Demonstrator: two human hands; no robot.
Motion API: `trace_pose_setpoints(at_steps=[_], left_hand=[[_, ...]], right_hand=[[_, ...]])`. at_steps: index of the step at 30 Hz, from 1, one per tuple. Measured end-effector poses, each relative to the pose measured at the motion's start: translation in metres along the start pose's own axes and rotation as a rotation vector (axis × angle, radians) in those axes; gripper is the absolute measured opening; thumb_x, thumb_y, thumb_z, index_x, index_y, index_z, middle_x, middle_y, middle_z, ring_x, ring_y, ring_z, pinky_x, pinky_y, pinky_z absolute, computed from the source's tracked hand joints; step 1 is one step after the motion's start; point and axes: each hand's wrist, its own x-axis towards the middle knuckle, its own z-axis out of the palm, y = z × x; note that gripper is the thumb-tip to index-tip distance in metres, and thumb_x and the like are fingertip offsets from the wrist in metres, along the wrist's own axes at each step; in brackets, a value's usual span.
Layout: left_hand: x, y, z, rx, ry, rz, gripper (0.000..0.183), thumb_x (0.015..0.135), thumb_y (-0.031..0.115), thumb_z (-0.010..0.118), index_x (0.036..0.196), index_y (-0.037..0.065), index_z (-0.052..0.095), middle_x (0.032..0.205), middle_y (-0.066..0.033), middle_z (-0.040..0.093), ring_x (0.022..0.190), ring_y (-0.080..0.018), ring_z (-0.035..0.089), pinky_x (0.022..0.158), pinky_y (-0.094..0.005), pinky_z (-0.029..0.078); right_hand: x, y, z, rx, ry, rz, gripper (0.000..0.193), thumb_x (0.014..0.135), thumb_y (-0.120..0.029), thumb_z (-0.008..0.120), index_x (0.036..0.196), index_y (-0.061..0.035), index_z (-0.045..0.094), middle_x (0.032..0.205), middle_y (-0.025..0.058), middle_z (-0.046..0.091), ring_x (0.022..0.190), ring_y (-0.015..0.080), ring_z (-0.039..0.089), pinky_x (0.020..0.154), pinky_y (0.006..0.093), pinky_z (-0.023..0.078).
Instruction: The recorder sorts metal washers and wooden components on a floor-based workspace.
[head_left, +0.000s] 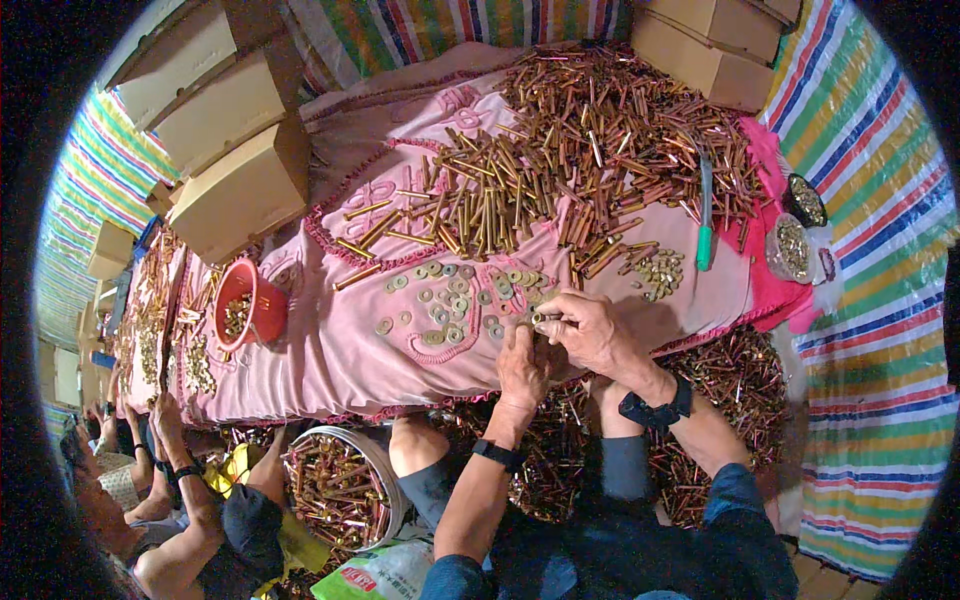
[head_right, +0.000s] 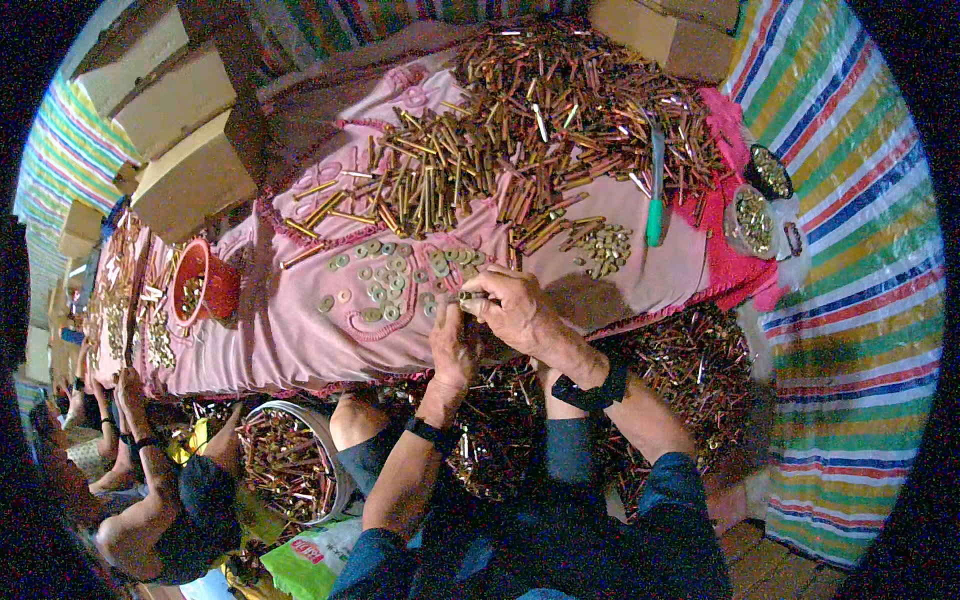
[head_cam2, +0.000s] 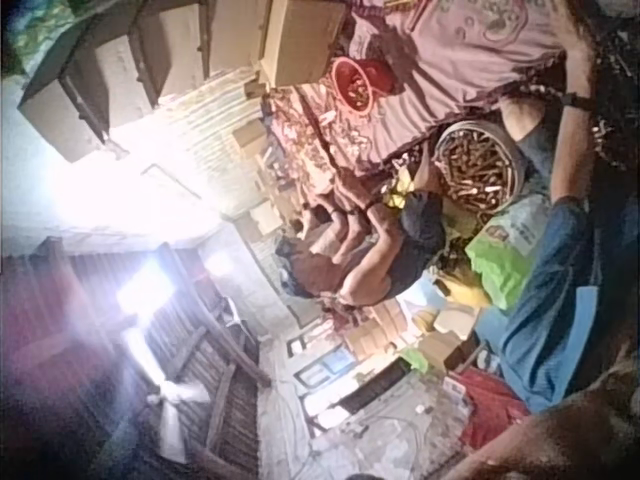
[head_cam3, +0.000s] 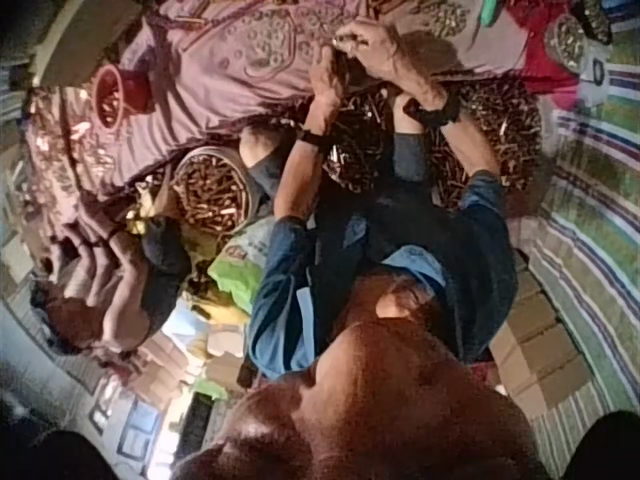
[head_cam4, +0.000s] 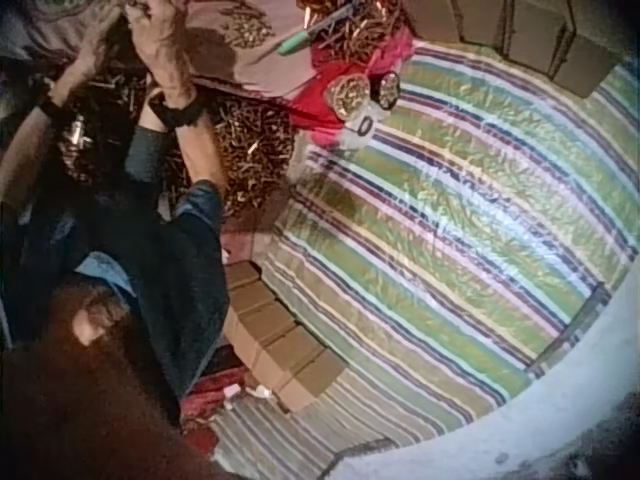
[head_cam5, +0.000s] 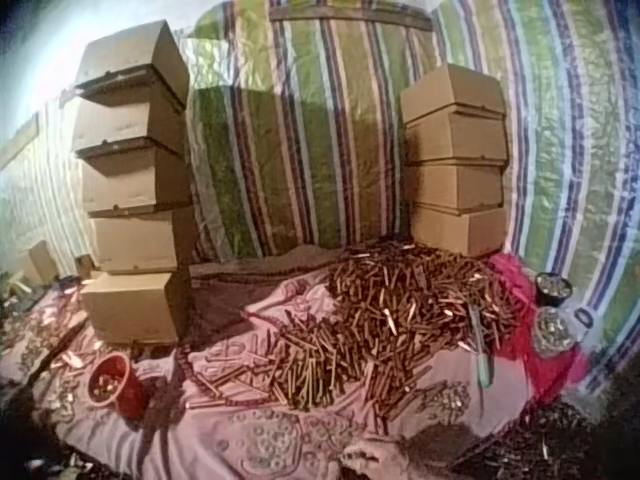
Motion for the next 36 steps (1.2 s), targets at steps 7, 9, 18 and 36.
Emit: trace_pose_setpoints(at_steps=[7,9,18,36], left_hand=[[-0.001,0.000,0.000,0.008,-0.010,-0.008,0.027,0.081,0.000,0.060,0.106,0.004,0.051,0.104,-0.0227,0.054,0.090,-0.0473,0.056,0.072,-0.0517,0.048],[0.000,-0.001,0.000,0.010,-0.010,-0.013,0.029,0.080,-0.001,0.061,0.107,0.004,0.052,0.106,-0.0228,0.055,0.091,-0.0472,0.057,0.074,-0.0516,0.048],[0.000,-0.001,0.000,-0.012,-0.027,-0.033,0.026,0.082,0.000,0.062,0.106,0.003,0.051,0.105,-0.0238,0.054,0.089,-0.0470,0.057,0.073,-0.0513,0.049],[-0.002,-0.007,0.003,-0.007,-0.031,-0.007,0.031,0.076,0.000,0.065,0.101,0.004,0.048,0.102,-0.0227,0.052,0.088,-0.0476,0.056,0.071,-0.0523,0.047]], right_hand=[[0.000,0.007,0.003,-0.045,0.056,0.019,0.014,0.088,-0.009,0.070,0.099,-0.0009,0.069,0.087,0.0130,0.068,0.078,0.0241,0.067,0.070,0.0337,0.053],[0.001,0.007,0.004,-0.095,0.062,-0.026,0.014,0.089,-0.010,0.070,0.099,-0.0004,0.069,0.087,0.0135,0.068,0.078,0.0239,0.067,0.070,0.0336,0.053],[-0.003,0.027,0.010,0.102,0.122,0.038,0.024,0.091,-0.014,0.069,0.107,0.0031,0.070,0.094,0.0148,0.071,0.087,0.0224,0.069,0.077,0.0326,0.053],[-0.013,0.023,0.037,-0.010,0.354,-0.120,0.017,0.086,-0.009,0.073,0.098,0.0036,0.071,0.089,0.0129,0.070,0.082,0.0242,0.068,0.073,0.0327,0.054]])
